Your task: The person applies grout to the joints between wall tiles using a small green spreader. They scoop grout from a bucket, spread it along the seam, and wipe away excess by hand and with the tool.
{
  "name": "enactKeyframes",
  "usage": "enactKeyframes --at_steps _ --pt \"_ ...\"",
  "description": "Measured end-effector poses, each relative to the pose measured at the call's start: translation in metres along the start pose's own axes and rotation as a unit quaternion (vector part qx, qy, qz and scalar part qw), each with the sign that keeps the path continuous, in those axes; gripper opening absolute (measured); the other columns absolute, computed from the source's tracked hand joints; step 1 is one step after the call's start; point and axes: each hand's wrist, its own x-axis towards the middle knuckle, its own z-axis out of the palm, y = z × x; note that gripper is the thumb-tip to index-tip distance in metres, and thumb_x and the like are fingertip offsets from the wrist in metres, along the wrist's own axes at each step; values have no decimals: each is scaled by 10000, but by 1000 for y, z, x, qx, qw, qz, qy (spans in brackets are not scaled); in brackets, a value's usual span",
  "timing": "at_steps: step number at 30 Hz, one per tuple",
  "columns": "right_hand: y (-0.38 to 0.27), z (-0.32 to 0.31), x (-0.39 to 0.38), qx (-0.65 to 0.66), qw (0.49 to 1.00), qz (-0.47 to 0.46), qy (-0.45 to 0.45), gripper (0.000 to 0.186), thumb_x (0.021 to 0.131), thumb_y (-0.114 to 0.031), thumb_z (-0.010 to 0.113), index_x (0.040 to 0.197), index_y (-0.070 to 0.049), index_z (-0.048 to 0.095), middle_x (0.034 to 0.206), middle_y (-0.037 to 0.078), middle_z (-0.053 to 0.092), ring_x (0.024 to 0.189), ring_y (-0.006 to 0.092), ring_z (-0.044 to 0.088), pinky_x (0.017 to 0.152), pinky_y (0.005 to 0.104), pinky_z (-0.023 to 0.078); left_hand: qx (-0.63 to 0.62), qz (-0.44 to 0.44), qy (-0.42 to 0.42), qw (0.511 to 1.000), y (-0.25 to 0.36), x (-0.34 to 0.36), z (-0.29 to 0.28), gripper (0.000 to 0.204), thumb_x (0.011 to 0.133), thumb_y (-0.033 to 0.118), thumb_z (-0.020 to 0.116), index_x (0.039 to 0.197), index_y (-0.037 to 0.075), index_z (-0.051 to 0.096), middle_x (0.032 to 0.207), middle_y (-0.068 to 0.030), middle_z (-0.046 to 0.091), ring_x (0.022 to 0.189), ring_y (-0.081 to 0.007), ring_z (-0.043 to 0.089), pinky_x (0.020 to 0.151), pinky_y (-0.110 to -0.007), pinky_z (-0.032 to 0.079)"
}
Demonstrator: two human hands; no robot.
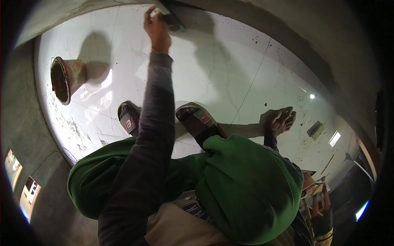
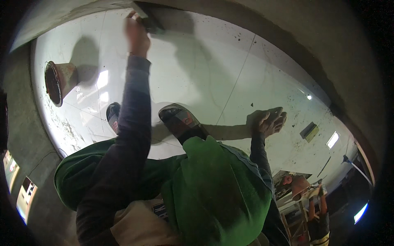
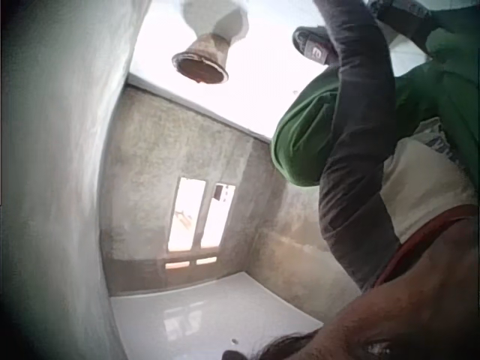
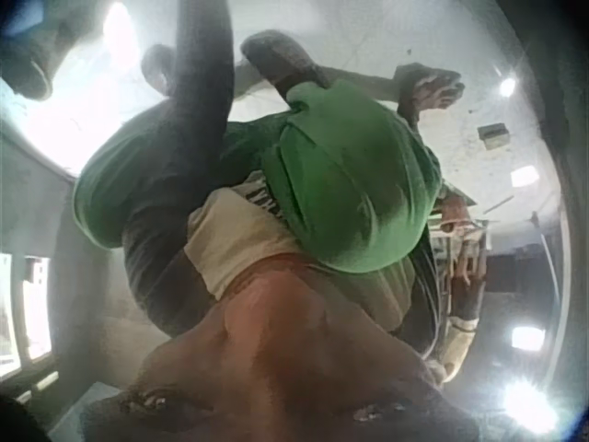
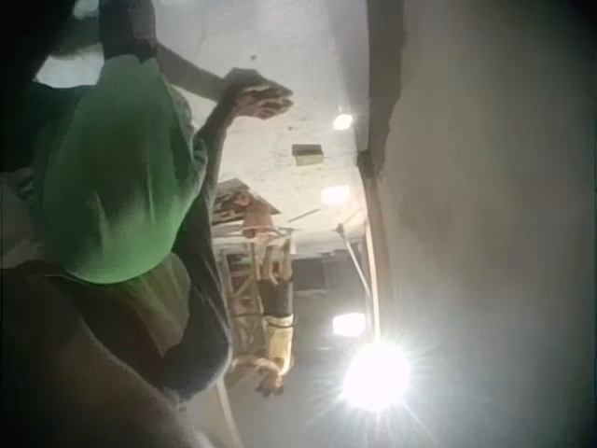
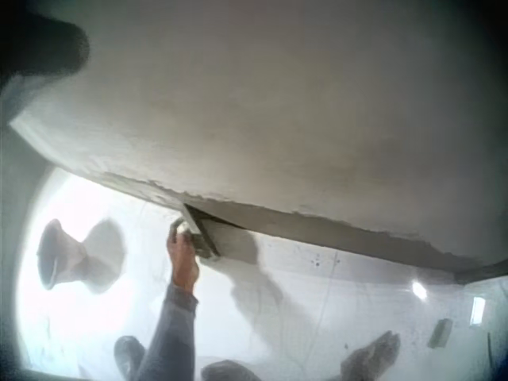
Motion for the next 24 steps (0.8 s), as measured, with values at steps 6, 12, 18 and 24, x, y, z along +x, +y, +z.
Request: enactKeyframes --at_steps 6,12,18,24 --pt "-8 -2 -1 1 1000 -4 7 751 1021 -532 403 1650 -140 282 1671 235 287 1545 427 234 1232 586 197 32 -38 8 999 -36 -114 107 218 1043 102 592 1252 130 649 826 39 586 731 -65 521 624 -242 457" --pt "-6 1 0 5 999 -24 35 748 1020 -531 395 1641 -126 293 1650 239 324 1532 436 253 1222 582 217 87 -62 -91 990 -39 -177 152 177 1056 126 561 1207 81 642 937 -27 593 752 -73 536 640 -259 466" --pt "-6 -3 -1 -12 999 -11 38 745 1022 -530 387 1636 -117 304 1658 239 311 1539 436 244 1225 586 209 -27 -14 97 995 -31 -131 159 295 1055 159 547 1323 74 457 1028 -96 579 758 -139 545 589 -290 488" --pt "-4 1 -2 6 1000 -10 26 755 1027 -554 360 1645 -128 283 1665 246 291 1540 440 239 1230 589 195 106 -36 -37 993 -44 -216 190 248 1009 94 586 1256 72 573 989 -62 617 854 -152 593 722 -317 506"
